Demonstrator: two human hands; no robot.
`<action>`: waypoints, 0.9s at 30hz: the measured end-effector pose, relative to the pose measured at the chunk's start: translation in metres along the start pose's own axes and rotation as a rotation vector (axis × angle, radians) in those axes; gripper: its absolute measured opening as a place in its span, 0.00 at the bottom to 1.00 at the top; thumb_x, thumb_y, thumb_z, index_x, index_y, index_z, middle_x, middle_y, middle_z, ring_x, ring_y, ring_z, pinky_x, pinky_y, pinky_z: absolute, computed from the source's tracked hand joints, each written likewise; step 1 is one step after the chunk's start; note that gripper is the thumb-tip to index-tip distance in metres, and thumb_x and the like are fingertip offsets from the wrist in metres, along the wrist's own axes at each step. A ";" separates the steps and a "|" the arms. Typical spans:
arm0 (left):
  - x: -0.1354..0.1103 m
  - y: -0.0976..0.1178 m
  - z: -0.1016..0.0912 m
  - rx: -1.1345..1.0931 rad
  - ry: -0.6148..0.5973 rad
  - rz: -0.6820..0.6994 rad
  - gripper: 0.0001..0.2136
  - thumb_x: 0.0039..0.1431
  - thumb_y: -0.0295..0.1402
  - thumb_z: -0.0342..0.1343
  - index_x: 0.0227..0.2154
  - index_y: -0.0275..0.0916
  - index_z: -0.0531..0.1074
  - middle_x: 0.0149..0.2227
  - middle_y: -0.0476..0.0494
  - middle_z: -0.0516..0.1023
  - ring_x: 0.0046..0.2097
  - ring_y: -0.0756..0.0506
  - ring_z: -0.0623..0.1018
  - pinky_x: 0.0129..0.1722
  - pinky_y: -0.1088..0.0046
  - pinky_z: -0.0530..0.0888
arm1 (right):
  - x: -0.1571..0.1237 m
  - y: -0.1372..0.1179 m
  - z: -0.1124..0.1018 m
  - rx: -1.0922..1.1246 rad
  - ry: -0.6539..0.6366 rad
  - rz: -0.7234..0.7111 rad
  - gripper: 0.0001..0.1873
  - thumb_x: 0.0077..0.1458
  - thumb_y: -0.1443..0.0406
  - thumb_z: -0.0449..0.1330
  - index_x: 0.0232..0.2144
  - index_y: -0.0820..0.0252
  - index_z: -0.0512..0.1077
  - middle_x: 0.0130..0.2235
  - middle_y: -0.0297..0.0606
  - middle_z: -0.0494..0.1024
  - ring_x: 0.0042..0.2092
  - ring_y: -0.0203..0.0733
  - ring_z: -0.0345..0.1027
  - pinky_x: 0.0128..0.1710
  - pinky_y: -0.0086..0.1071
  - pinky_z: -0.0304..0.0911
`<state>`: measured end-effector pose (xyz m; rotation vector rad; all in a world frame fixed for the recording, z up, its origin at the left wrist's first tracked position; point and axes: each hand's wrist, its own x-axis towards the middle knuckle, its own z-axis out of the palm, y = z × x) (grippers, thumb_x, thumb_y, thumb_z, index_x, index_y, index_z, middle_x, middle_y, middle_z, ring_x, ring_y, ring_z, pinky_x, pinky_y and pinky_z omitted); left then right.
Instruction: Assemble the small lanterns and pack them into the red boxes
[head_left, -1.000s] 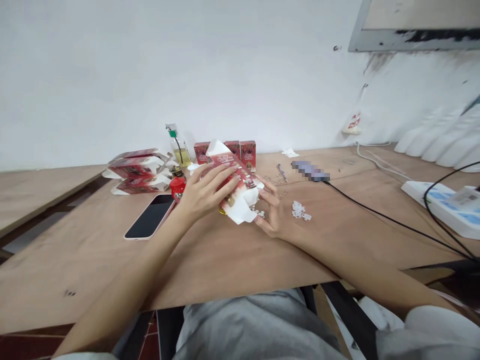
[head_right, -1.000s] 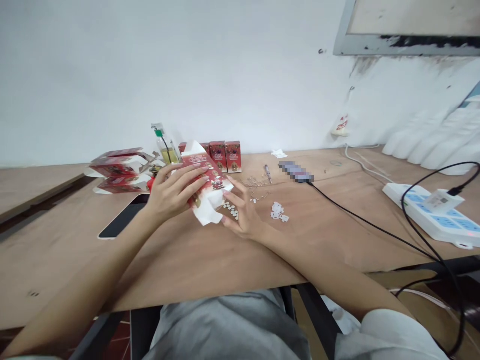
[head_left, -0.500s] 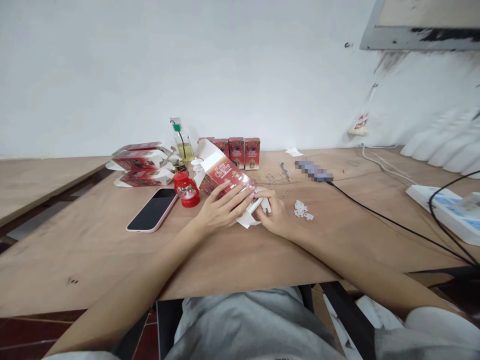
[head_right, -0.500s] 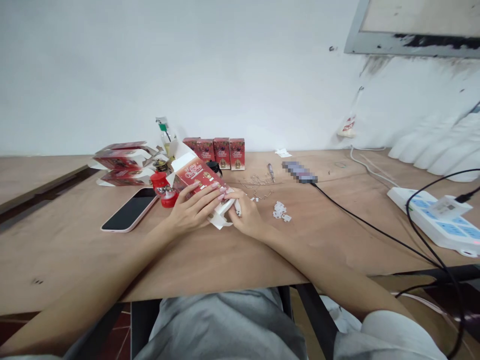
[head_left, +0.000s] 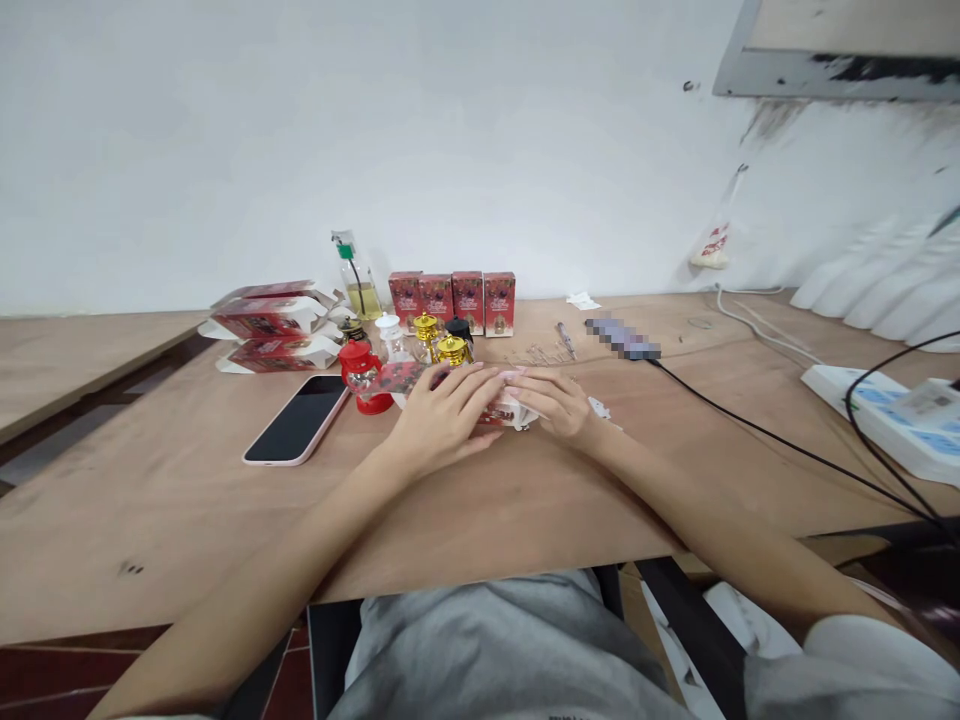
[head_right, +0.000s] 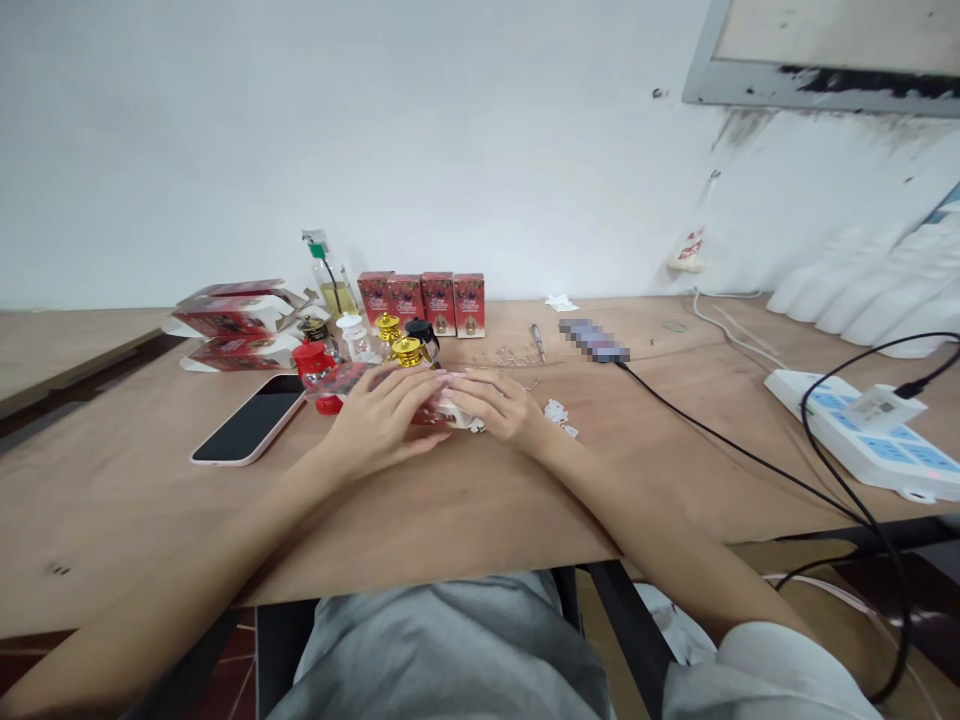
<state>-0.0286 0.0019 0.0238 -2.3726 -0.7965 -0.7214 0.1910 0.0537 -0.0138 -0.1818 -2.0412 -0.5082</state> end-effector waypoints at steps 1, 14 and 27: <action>0.000 0.000 -0.002 -0.074 -0.068 -0.062 0.28 0.56 0.43 0.55 0.55 0.35 0.59 0.52 0.33 0.73 0.52 0.37 0.74 0.50 0.58 0.69 | 0.001 0.000 -0.001 -0.002 -0.025 -0.032 0.25 0.60 0.71 0.54 0.58 0.51 0.58 0.50 0.39 0.76 0.53 0.43 0.69 0.49 0.43 0.72; -0.008 -0.017 0.007 -0.275 -0.169 -0.281 0.35 0.51 0.47 0.58 0.59 0.39 0.54 0.52 0.36 0.70 0.51 0.38 0.72 0.48 0.62 0.69 | 0.004 -0.014 0.017 0.167 0.116 0.470 0.13 0.55 0.71 0.53 0.44 0.55 0.60 0.45 0.45 0.70 0.49 0.47 0.67 0.47 0.48 0.66; -0.021 -0.034 0.022 0.105 -0.005 -0.022 0.24 0.60 0.42 0.49 0.59 0.51 0.60 0.48 0.36 0.67 0.46 0.39 0.68 0.41 0.63 0.64 | 0.004 -0.012 0.011 0.215 -0.153 0.481 0.10 0.51 0.72 0.57 0.37 0.56 0.68 0.53 0.45 0.65 0.56 0.49 0.61 0.54 0.49 0.60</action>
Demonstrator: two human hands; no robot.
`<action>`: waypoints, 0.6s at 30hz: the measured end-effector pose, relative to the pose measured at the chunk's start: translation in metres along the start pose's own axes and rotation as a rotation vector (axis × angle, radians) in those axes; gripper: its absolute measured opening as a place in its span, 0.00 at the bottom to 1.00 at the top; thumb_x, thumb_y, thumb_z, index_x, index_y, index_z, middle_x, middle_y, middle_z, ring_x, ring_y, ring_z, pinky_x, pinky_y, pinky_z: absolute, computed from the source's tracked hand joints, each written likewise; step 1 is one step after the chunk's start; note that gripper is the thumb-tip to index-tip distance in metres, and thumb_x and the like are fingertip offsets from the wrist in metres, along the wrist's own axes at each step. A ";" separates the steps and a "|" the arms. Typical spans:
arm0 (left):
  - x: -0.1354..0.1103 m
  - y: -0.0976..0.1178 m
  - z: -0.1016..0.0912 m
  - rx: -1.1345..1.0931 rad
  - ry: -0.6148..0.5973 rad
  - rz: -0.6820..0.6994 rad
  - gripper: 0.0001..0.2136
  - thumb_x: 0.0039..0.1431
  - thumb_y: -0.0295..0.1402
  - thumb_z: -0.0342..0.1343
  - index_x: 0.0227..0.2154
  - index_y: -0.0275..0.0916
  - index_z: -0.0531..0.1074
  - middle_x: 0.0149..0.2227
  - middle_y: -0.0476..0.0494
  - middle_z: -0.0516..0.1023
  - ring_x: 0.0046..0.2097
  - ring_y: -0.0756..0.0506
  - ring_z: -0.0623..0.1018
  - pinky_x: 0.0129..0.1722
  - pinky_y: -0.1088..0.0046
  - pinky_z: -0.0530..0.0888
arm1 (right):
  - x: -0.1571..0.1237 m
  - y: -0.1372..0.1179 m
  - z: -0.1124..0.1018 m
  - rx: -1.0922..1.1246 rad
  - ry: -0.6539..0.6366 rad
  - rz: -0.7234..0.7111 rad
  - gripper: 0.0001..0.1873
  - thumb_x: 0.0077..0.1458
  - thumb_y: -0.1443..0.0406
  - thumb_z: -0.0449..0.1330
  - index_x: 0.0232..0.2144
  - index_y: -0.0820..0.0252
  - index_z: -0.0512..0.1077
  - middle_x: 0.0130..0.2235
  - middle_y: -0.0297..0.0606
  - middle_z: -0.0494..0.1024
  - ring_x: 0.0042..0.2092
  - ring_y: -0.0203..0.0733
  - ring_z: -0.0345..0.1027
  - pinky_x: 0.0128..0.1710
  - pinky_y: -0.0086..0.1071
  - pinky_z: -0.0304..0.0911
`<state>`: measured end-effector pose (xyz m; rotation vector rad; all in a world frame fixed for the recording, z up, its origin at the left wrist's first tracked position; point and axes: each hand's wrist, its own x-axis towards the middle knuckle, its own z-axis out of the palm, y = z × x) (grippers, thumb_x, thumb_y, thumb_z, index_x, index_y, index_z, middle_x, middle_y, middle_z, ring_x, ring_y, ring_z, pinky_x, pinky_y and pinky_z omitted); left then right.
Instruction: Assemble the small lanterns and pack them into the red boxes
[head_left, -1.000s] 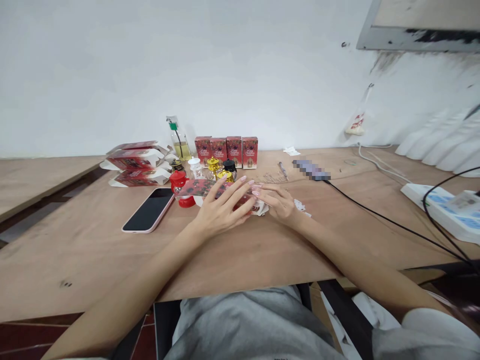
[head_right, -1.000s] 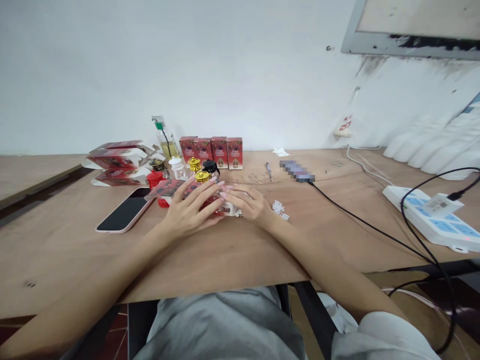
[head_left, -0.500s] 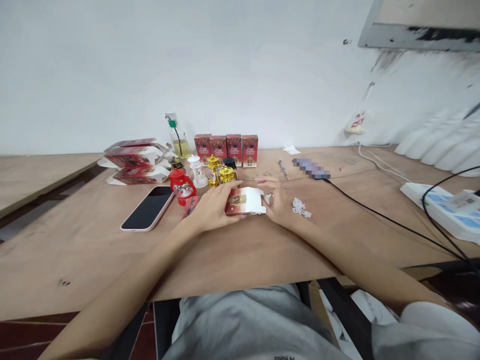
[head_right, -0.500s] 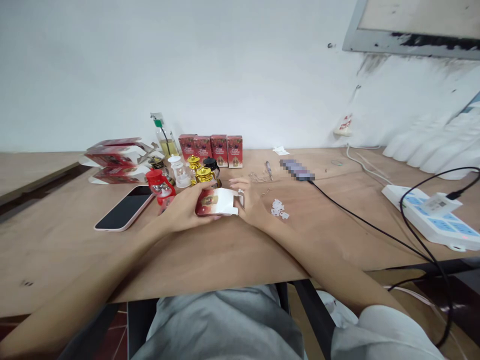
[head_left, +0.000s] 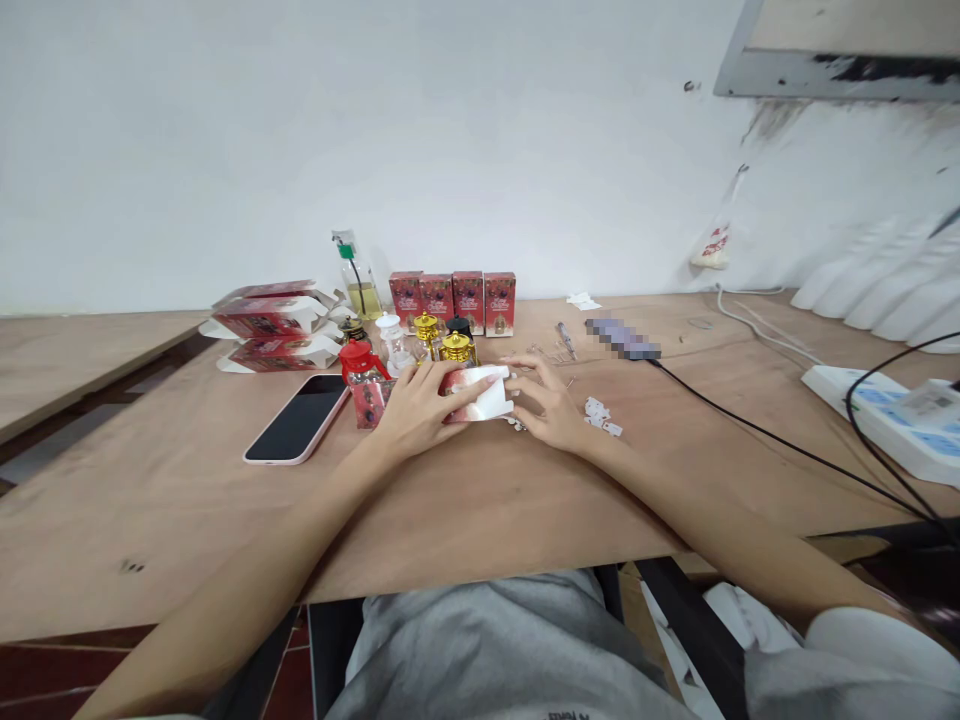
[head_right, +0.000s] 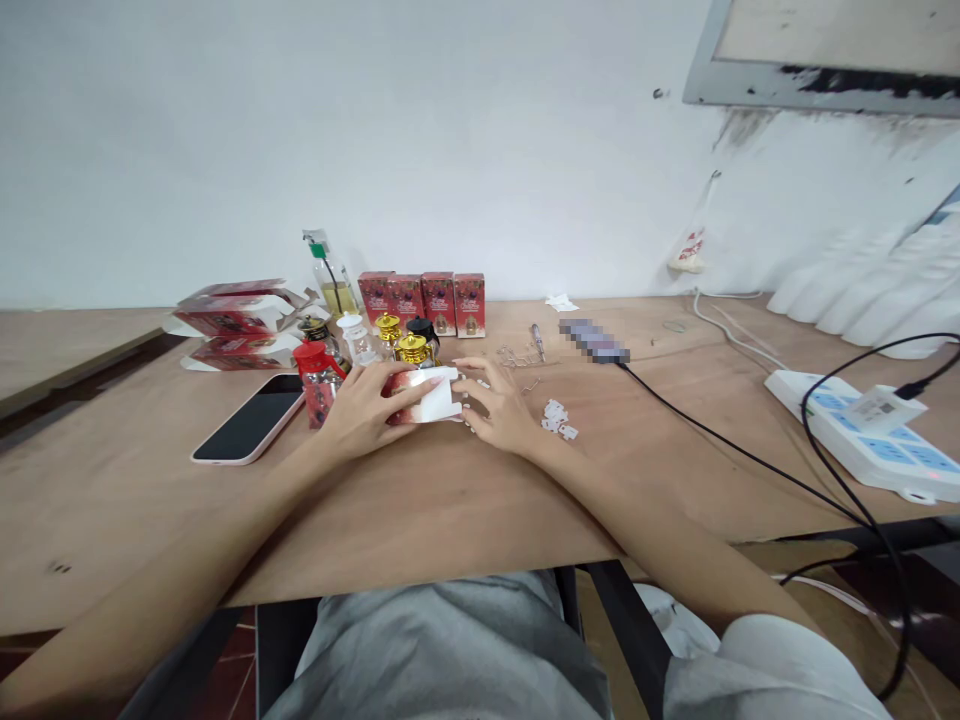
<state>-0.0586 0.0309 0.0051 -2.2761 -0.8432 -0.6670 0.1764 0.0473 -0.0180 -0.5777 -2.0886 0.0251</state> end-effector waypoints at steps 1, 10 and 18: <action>0.000 0.000 0.001 0.018 0.004 0.021 0.23 0.60 0.42 0.49 0.59 0.52 0.61 0.48 0.36 0.67 0.45 0.40 0.68 0.41 0.63 0.64 | 0.000 0.001 0.000 0.002 -0.035 0.006 0.12 0.51 0.72 0.56 0.39 0.56 0.68 0.54 0.46 0.64 0.57 0.50 0.60 0.54 0.50 0.59; 0.003 0.006 -0.001 0.021 0.005 0.056 0.22 0.59 0.43 0.52 0.56 0.48 0.64 0.50 0.35 0.69 0.46 0.39 0.70 0.41 0.63 0.65 | -0.001 0.003 0.005 0.170 -0.117 0.165 0.21 0.51 0.70 0.56 0.49 0.58 0.62 0.47 0.45 0.72 0.49 0.48 0.68 0.49 0.46 0.66; 0.009 0.018 -0.009 0.009 0.060 0.015 0.17 0.58 0.48 0.51 0.38 0.39 0.72 0.48 0.33 0.73 0.46 0.39 0.73 0.40 0.64 0.68 | -0.001 -0.009 0.013 0.503 -0.037 0.419 0.14 0.56 0.64 0.56 0.45 0.58 0.65 0.41 0.41 0.77 0.40 0.40 0.73 0.41 0.37 0.70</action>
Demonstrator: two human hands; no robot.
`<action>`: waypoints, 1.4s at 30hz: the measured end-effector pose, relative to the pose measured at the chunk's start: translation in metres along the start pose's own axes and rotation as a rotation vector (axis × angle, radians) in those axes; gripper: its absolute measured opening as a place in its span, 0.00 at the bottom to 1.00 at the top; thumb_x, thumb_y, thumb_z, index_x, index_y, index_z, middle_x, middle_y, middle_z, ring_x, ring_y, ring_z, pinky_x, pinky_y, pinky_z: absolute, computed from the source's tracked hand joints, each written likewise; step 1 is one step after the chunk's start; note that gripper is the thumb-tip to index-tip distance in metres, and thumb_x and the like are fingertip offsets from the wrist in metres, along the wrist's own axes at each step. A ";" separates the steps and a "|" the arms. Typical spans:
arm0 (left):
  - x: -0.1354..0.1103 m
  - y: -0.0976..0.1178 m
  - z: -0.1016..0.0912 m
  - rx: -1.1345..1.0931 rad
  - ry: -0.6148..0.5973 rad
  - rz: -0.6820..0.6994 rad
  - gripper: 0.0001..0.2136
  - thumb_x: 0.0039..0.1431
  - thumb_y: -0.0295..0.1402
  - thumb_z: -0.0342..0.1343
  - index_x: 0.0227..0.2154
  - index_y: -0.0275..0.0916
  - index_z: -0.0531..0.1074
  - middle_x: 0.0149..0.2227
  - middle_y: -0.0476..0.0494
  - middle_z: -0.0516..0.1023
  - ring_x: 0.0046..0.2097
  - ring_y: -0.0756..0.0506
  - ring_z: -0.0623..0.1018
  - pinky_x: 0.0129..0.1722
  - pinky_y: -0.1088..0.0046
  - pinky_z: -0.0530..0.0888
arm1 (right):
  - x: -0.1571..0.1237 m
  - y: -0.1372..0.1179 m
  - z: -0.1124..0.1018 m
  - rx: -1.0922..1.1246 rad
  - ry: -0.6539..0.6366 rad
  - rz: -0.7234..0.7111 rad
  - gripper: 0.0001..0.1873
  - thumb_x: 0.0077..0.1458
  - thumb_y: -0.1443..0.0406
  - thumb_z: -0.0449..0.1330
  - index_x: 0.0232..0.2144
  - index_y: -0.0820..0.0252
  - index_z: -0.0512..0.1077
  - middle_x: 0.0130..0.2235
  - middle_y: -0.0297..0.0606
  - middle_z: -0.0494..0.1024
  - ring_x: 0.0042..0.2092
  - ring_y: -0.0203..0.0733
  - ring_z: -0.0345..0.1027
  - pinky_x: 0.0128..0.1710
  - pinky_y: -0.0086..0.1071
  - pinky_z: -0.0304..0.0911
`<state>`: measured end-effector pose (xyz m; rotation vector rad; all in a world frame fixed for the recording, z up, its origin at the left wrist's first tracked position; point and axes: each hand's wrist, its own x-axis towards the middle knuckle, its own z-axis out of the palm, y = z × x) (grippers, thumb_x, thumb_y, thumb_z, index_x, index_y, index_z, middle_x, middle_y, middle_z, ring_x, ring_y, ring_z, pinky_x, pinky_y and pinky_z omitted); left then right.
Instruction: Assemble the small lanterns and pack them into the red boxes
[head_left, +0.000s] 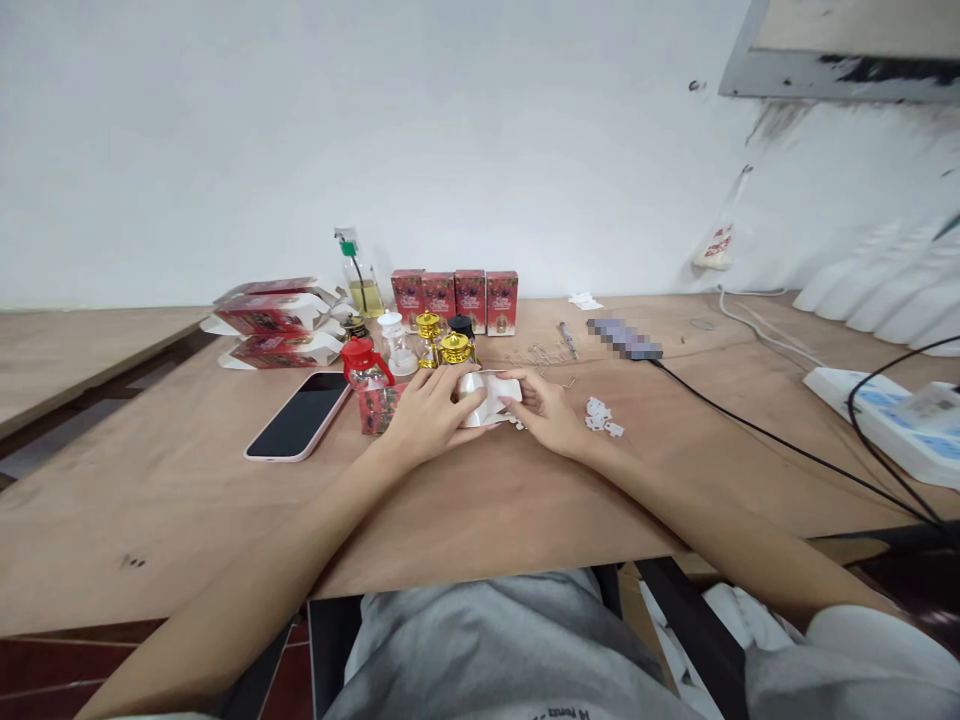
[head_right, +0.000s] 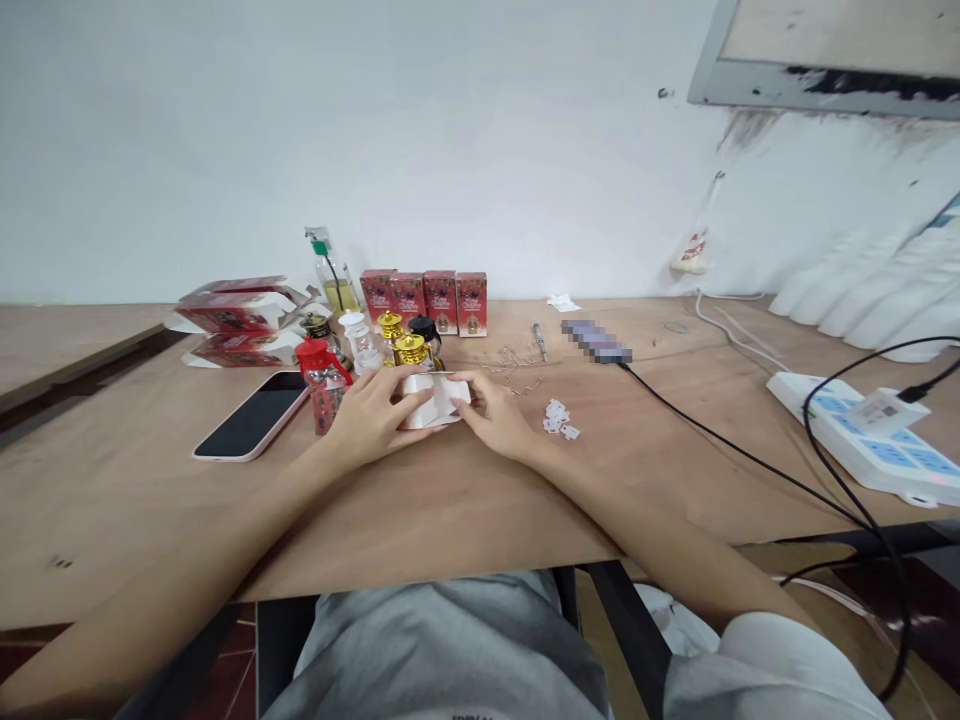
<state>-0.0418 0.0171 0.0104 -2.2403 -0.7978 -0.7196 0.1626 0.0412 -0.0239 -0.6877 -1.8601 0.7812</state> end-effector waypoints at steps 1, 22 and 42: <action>0.000 0.000 -0.001 0.001 0.003 -0.015 0.17 0.58 0.48 0.51 0.36 0.39 0.72 0.48 0.33 0.73 0.46 0.40 0.73 0.40 0.64 0.69 | 0.001 -0.001 0.001 0.073 0.017 0.028 0.13 0.56 0.62 0.56 0.45 0.58 0.65 0.41 0.41 0.77 0.41 0.40 0.73 0.40 0.36 0.70; -0.001 0.003 -0.003 -0.180 0.207 -0.151 0.17 0.52 0.38 0.55 0.44 0.38 0.66 0.43 0.36 0.75 0.43 0.41 0.75 0.41 0.64 0.71 | 0.006 -0.013 -0.013 0.629 -0.125 0.190 0.13 0.51 0.59 0.61 0.39 0.56 0.71 0.41 0.37 0.76 0.41 0.40 0.71 0.41 0.39 0.72; 0.002 0.004 -0.003 -0.194 0.189 0.088 0.17 0.52 0.37 0.55 0.44 0.36 0.66 0.40 0.36 0.78 0.41 0.42 0.77 0.37 0.67 0.71 | 0.005 -0.012 -0.004 0.400 -0.159 0.165 0.18 0.42 0.58 0.69 0.31 0.58 0.65 0.38 0.34 0.70 0.37 0.36 0.68 0.39 0.34 0.67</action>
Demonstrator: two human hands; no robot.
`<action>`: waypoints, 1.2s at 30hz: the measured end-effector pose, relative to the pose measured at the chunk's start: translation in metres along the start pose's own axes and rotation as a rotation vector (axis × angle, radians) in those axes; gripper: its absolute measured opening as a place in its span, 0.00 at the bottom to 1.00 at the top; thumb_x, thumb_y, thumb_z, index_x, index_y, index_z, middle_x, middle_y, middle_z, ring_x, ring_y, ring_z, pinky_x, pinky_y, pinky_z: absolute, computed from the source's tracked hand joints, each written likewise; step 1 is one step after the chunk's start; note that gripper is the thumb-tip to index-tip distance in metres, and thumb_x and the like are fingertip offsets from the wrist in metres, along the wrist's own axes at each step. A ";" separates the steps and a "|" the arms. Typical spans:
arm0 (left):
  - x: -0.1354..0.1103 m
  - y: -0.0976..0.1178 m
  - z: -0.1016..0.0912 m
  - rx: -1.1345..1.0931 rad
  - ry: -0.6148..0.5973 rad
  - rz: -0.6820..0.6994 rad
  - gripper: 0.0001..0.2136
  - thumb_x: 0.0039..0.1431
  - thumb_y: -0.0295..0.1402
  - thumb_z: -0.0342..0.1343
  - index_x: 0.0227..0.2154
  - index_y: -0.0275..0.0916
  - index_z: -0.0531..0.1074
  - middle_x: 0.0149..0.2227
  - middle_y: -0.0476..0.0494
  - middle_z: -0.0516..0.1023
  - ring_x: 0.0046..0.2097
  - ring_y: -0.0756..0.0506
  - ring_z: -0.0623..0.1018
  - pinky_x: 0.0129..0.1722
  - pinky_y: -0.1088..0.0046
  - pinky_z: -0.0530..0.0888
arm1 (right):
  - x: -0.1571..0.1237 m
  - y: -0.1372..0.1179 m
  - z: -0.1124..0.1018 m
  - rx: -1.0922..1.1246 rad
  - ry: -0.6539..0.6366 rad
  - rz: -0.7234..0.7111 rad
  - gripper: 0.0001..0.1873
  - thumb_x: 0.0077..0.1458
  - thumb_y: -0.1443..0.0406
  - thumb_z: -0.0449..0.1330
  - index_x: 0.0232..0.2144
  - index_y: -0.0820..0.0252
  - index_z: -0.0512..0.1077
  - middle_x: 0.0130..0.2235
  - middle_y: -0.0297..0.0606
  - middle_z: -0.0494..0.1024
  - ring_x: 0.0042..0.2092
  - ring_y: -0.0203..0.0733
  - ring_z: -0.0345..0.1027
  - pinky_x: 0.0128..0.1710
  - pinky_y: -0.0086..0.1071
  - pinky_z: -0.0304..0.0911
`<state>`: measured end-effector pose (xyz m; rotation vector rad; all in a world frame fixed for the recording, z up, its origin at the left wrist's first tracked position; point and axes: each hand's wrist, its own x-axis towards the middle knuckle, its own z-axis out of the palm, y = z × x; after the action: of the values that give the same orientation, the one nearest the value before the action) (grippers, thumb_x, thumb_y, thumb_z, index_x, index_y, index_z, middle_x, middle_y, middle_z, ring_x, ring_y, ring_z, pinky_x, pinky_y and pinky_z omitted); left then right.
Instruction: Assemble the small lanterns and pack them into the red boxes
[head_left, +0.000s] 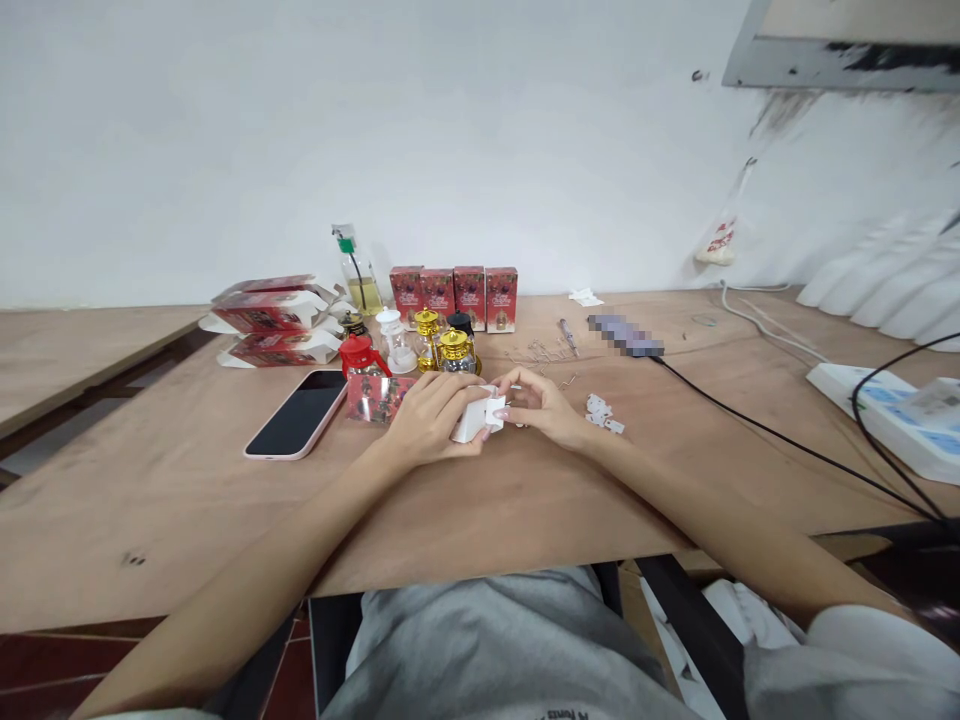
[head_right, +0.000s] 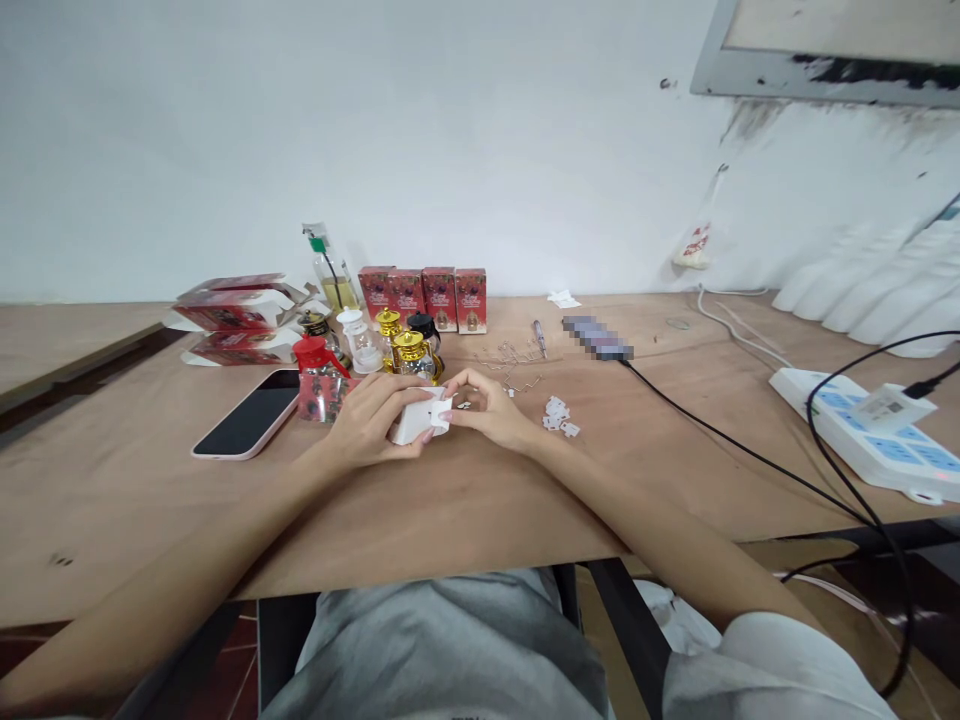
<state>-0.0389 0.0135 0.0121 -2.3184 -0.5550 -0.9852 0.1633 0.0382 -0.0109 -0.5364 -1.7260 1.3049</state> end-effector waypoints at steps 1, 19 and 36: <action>0.000 0.000 0.000 -0.003 0.002 0.000 0.17 0.52 0.36 0.55 0.44 0.36 0.66 0.40 0.36 0.78 0.41 0.42 0.77 0.37 0.67 0.71 | 0.000 0.001 0.000 -0.001 0.006 0.004 0.19 0.42 0.58 0.69 0.32 0.58 0.65 0.37 0.34 0.70 0.37 0.36 0.68 0.39 0.33 0.67; -0.002 0.000 0.001 0.002 0.024 -0.003 0.17 0.52 0.36 0.56 0.44 0.37 0.66 0.40 0.37 0.78 0.40 0.42 0.78 0.37 0.66 0.71 | 0.000 0.004 0.001 0.055 -0.029 0.034 0.24 0.44 0.60 0.69 0.43 0.55 0.65 0.43 0.35 0.70 0.37 0.33 0.67 0.39 0.31 0.67; -0.001 0.001 0.002 -0.042 0.068 0.005 0.20 0.51 0.36 0.58 0.45 0.36 0.63 0.40 0.35 0.77 0.41 0.41 0.78 0.37 0.66 0.72 | -0.001 0.008 -0.005 0.131 -0.164 0.045 0.24 0.49 0.60 0.66 0.48 0.54 0.65 0.47 0.38 0.71 0.43 0.35 0.68 0.39 0.29 0.70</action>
<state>-0.0378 0.0142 0.0101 -2.3122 -0.5048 -1.0787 0.1668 0.0425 -0.0182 -0.4036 -1.7542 1.5179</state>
